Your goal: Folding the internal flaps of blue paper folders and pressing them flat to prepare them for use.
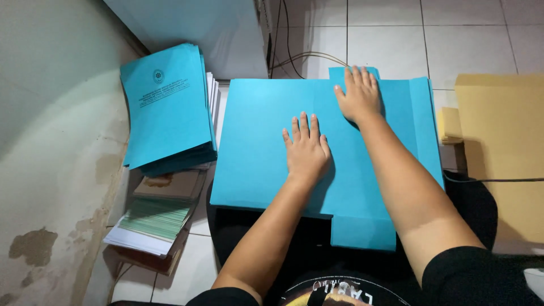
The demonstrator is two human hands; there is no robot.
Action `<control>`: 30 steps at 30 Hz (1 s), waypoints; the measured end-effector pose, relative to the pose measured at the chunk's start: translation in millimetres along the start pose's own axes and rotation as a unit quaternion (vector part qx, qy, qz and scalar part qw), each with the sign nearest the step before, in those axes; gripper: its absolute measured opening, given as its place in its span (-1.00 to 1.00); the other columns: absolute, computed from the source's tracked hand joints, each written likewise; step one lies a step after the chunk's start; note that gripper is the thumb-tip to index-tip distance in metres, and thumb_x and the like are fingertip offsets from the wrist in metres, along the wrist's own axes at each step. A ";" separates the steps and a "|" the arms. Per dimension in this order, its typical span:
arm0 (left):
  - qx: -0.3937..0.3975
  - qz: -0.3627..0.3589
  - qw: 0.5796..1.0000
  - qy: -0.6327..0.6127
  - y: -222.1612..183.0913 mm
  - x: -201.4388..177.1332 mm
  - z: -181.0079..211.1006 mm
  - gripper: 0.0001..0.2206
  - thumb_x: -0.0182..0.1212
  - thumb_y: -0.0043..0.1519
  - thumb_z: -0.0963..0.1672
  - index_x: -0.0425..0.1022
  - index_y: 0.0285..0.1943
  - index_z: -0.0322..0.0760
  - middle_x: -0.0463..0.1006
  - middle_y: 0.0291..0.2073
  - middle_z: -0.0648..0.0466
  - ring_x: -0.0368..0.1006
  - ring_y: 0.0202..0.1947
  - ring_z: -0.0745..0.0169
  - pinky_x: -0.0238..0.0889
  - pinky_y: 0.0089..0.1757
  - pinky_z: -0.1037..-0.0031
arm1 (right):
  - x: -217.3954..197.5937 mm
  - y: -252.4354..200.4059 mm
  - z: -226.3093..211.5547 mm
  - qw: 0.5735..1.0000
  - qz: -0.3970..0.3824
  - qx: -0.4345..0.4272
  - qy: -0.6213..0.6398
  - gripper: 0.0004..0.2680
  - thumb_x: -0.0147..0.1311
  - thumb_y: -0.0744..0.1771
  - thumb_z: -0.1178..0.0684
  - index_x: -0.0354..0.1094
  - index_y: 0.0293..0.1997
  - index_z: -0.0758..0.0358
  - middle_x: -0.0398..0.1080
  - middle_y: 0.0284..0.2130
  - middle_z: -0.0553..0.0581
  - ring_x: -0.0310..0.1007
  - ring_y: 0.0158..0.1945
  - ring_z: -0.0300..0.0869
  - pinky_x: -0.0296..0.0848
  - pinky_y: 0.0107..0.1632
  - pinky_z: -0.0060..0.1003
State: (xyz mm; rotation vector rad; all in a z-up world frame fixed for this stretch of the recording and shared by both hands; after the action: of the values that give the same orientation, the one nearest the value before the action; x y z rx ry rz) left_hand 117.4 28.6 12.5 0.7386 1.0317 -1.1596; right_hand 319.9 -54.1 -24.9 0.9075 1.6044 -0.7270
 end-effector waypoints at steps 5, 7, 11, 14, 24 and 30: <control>-0.018 0.004 1.000 -0.001 1.2 4.2 -4.1 -0.42 -0.37 0.41 0.00 -0.11 0.60 -0.34 -0.12 0.57 -0.20 -0.28 0.57 -0.21 -0.49 0.38 -0.20 | -19.6 -37.3 65.0 0.982 0.022 0.190 0.013 -0.41 -0.42 0.44 -0.32 -0.23 0.58 0.37 -0.26 0.56 0.34 -0.43 0.60 0.08 -0.46 0.55 0.02; -0.015 0.012 1.000 -0.008 0.0 2.7 -2.7 -0.42 -0.36 0.41 0.00 -0.09 0.60 -0.35 -0.10 0.57 -0.21 -0.27 0.57 -0.21 -0.49 0.38 -0.20 | -22.8 -55.0 72.0 0.981 0.016 0.194 0.004 -0.41 -0.43 0.44 -0.32 -0.24 0.58 0.38 -0.28 0.56 0.32 -0.45 0.61 0.06 -0.48 0.55 0.00; -0.014 0.036 0.999 -0.010 -0.2 4.5 -4.2 -0.43 -0.33 0.41 -0.02 -0.06 0.59 -0.37 -0.07 0.56 -0.22 -0.24 0.56 -0.23 -0.47 0.38 -0.19 | -34.7 -96.4 64.5 0.988 -0.005 0.157 0.000 -0.41 -0.43 0.44 -0.30 -0.22 0.57 0.42 -0.27 0.56 0.35 -0.42 0.62 0.08 -0.45 0.56 -0.01; -0.007 0.043 0.999 -0.009 -2.3 2.9 -3.3 -0.43 -0.32 0.41 -0.02 -0.04 0.58 -0.39 -0.04 0.55 -0.23 -0.20 0.55 -0.25 -0.45 0.37 -0.20 | -36.6 -125.9 58.6 0.991 -0.014 0.131 -0.034 -0.41 -0.41 0.43 -0.30 -0.20 0.57 0.39 -0.23 0.55 0.33 -0.36 0.61 0.07 -0.38 0.55 -0.03; 0.141 -0.010 0.989 0.050 -30.8 18.2 22.1 -0.43 -0.38 0.43 -0.01 -0.05 0.59 -0.40 -0.06 0.57 -0.20 -0.20 0.57 -0.16 -0.38 0.39 -0.11 | -32.3 -133.2 63.0 0.994 -0.004 0.103 -0.031 -0.40 -0.39 0.43 -0.32 -0.20 0.56 0.40 -0.22 0.55 0.36 -0.34 0.61 0.08 -0.37 0.56 -0.01; 0.149 -0.015 0.985 0.090 27.6 33.8 15.7 -0.39 -0.38 0.43 0.04 -0.09 0.60 -0.40 -0.06 0.56 -0.21 -0.18 0.57 -0.16 -0.34 0.40 -0.10 | -33.7 -134.2 61.5 0.994 -0.011 0.104 -0.026 -0.39 -0.39 0.43 -0.32 -0.22 0.57 0.41 -0.25 0.55 0.36 -0.37 0.61 0.08 -0.40 0.55 -0.01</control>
State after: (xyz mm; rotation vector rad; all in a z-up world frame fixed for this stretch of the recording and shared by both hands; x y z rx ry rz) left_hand 150.3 9.4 -14.0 1.0846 1.0322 -1.3064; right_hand 239.9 -181.2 -5.5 1.0124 1.5156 -0.9385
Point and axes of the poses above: each hand's wrist, its own y-axis towards the middle knuckle, its own x-axis out of the palm, z = x × y, the point moved 6 cm from there along y, towards the middle knuckle
